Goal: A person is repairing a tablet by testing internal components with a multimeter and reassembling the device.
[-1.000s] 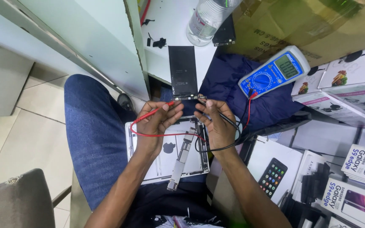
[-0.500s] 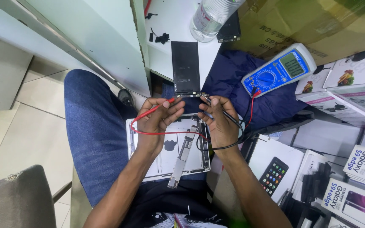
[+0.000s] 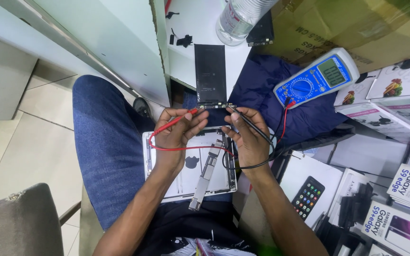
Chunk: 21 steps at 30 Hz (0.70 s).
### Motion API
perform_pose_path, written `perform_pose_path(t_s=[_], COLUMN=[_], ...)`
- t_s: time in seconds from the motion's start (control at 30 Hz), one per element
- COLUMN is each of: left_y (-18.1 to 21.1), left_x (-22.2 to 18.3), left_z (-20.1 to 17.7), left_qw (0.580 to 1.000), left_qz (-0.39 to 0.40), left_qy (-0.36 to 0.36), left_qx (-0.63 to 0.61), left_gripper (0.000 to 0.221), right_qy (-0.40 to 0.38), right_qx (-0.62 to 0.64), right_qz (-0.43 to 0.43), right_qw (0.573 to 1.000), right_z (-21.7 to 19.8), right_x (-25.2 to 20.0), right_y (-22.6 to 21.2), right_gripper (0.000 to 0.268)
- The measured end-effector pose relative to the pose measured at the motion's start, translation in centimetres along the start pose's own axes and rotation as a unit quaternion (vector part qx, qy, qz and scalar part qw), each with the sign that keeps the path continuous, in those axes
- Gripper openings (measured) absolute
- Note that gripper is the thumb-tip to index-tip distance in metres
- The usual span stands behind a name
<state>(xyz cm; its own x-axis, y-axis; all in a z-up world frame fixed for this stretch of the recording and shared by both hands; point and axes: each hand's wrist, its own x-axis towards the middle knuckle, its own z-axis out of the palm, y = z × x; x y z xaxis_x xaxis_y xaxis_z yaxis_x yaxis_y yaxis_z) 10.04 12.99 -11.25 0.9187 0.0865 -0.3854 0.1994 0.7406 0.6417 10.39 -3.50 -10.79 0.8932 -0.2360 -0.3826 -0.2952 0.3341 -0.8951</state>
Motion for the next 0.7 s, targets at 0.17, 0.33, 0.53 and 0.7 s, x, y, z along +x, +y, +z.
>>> perform_pose_path(t_s=[0.17,0.33,0.53,0.7], left_y=[-0.2,-0.1,-0.2,0.1], left_x=[0.0,-0.1,-0.3,-0.6], left_z=[-0.1,0.2,0.9,1.4], left_qw=[1.0,1.0,1.0,0.999], left_qz=[0.011,0.012,0.004,0.016], left_qy=[-0.01,-0.01,0.011,0.032], left_qx=[0.001,0.006,0.012,0.029], left_gripper=[0.021,0.02,0.016,0.012], right_qy=[-0.008,-0.008,0.018,0.002], right_qx=[-0.007,-0.018,-0.011,0.006], right_qz=[-0.009,-0.016,-0.032,-0.036], right_qw=[1.0,1.0,0.999,0.999], right_z=[0.4,0.2,-0.1,0.2], right_x=[-0.1,0.1,0.5,0.1], right_y=[-0.1,0.4,1.4,0.6], right_gripper=[0.033,0.034,0.031,0.029])
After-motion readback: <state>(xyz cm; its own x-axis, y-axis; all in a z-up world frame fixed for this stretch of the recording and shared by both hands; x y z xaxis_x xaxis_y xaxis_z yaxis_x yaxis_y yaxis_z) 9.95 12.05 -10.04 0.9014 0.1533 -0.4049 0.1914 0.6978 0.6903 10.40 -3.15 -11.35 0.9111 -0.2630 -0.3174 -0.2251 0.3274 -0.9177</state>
